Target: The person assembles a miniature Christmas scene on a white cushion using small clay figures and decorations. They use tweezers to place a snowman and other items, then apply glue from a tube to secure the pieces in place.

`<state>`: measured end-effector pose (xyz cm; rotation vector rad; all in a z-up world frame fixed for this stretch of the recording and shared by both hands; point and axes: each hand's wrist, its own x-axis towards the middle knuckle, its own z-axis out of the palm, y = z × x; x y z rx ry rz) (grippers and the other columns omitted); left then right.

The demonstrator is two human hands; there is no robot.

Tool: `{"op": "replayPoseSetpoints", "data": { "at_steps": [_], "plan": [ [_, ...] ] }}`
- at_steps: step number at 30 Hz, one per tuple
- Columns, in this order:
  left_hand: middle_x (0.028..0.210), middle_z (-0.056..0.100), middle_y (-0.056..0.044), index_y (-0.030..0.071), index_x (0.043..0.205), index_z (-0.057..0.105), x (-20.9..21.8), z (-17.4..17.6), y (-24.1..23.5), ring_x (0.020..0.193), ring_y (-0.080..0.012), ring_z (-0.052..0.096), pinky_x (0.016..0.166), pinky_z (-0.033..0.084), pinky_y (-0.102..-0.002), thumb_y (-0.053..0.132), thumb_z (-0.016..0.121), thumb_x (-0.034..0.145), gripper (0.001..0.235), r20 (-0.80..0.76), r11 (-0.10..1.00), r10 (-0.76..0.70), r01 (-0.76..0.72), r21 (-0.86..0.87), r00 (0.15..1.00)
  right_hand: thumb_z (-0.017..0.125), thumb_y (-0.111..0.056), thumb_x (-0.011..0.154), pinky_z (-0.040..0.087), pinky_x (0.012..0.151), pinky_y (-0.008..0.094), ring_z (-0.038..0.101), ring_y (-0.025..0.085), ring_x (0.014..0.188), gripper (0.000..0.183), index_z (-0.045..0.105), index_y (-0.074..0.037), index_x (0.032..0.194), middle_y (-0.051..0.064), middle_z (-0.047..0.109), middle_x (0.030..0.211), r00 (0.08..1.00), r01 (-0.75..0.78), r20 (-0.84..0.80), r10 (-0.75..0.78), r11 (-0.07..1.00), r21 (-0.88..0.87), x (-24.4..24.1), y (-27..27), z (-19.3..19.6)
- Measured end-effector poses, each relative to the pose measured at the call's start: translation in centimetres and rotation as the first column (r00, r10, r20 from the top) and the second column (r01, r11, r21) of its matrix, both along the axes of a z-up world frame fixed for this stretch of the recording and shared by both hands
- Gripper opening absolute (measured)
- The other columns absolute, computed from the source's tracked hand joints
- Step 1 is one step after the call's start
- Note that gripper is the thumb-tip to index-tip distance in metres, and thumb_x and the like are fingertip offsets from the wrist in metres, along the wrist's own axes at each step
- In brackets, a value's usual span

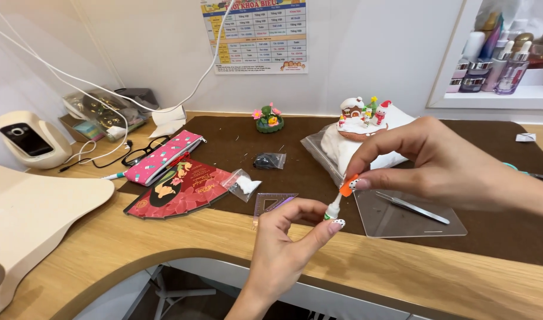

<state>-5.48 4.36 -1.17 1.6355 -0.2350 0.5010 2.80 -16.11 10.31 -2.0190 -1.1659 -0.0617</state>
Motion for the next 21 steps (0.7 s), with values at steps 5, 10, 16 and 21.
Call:
{"op": "replayPoseSetpoints", "data": {
  "at_steps": [5,10,16,21],
  "plan": [
    [0.086,0.079,0.001,0.011,0.093,0.078,-0.5,0.9,-0.5,0.081,-0.0078,0.072,0.083,0.059,-0.024,0.024,0.082,0.082,0.018,0.02,0.999,-0.03,0.03,0.036,0.999,0.078,-0.022,0.085,0.032,0.126,0.038,0.075,0.004,0.103,0.015,0.088,-0.011,0.082,-0.004,0.088,0.075,0.988,-0.125,0.083,0.13,0.991,-0.054,0.2,0.0,0.0],
    [0.081,0.08,0.003,0.013,0.089,0.079,-0.8,1.5,-0.8,0.076,-0.0061,0.073,0.08,0.06,-0.022,0.028,0.082,0.08,0.017,-0.017,0.994,0.011,-0.009,0.105,1.0,0.074,-0.033,0.087,0.059,0.061,0.025,0.078,0.006,0.066,0.015,0.086,-0.024,0.087,-0.011,0.09,0.076,0.98,-0.035,0.18,0.084,0.965,-0.259,1.0,0.0,-1.0],
    [0.082,0.079,0.003,0.013,0.088,0.078,-0.7,1.5,-0.4,0.077,-0.0067,0.071,0.08,0.058,-0.023,0.03,0.081,0.081,0.019,-0.065,0.994,-0.025,0.031,0.103,0.998,0.067,-0.04,0.093,0.052,0.055,0.026,0.066,0.009,0.055,0.019,0.082,-0.029,0.089,-0.011,0.082,0.068,0.976,0.08,0.218,0.01,0.913,-0.4,1.6,0.0,-2.1],
    [0.087,0.078,0.001,0.01,0.095,0.077,-0.2,0.4,-0.6,0.081,-0.0065,0.068,0.081,0.058,-0.022,0.025,0.083,0.082,0.02,-0.084,0.997,-0.083,0.083,-0.007,0.993,0.065,-0.04,0.095,0.051,0.054,0.025,0.063,0.009,0.056,0.02,0.081,-0.027,0.089,-0.011,0.079,0.069,0.969,0.024,0.238,0.072,0.926,-0.377,2.0,-0.2,-2.7]
  ]
}}
